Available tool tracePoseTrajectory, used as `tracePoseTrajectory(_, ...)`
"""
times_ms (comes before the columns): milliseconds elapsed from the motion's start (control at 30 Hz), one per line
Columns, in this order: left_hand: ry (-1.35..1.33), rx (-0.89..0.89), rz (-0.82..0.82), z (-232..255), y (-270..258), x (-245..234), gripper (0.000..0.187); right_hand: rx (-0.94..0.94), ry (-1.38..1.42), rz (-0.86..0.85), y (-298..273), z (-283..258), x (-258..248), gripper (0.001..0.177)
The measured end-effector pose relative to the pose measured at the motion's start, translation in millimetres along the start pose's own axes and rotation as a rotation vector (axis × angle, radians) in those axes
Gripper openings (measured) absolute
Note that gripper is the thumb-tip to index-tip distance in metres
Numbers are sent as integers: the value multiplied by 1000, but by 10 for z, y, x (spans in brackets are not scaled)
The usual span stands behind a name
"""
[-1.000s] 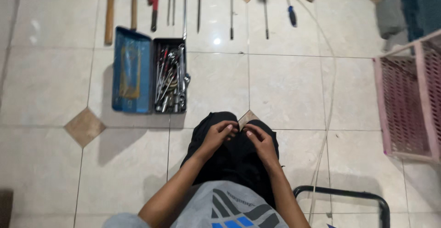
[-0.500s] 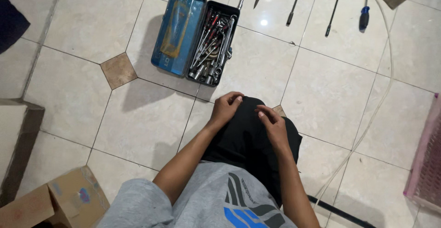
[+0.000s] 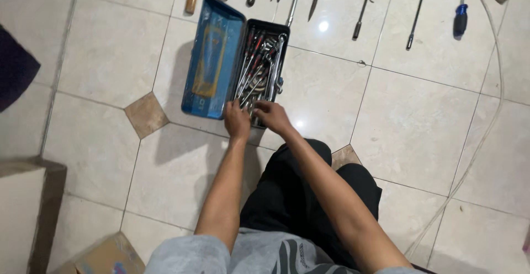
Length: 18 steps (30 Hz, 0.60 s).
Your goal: The person sits on the floor and systematically removes tools from a blue toolbox, then arranges them in neat rows on the tiled floor. They handle screwdrivers, wrenches, and T-bar tools one by one, placing each in a line.
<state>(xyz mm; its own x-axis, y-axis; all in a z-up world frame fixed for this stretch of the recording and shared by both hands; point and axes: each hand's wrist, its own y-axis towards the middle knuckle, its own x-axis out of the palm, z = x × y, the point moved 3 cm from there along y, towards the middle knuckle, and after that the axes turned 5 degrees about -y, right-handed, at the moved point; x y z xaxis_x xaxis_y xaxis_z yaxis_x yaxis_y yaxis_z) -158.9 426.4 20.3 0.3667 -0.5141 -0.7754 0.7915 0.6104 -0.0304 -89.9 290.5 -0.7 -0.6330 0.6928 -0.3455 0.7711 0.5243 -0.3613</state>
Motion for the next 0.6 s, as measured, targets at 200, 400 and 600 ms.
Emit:
tracePoseTrajectory(200, 5, -16, -11, -135, 90, 72, 18, 112, -24, -12, 516, 347, 492, 66)
tracePoseTrajectory(400, 13, 35, 6, 240, 137, -212, 19, -33, -40, 216, 628, 240, 421, 77)
tracePoseTrajectory(600, 167, 184, 29, 717, 95, -759, 16, -142, -40, 379, 302, -344, -81, 79)
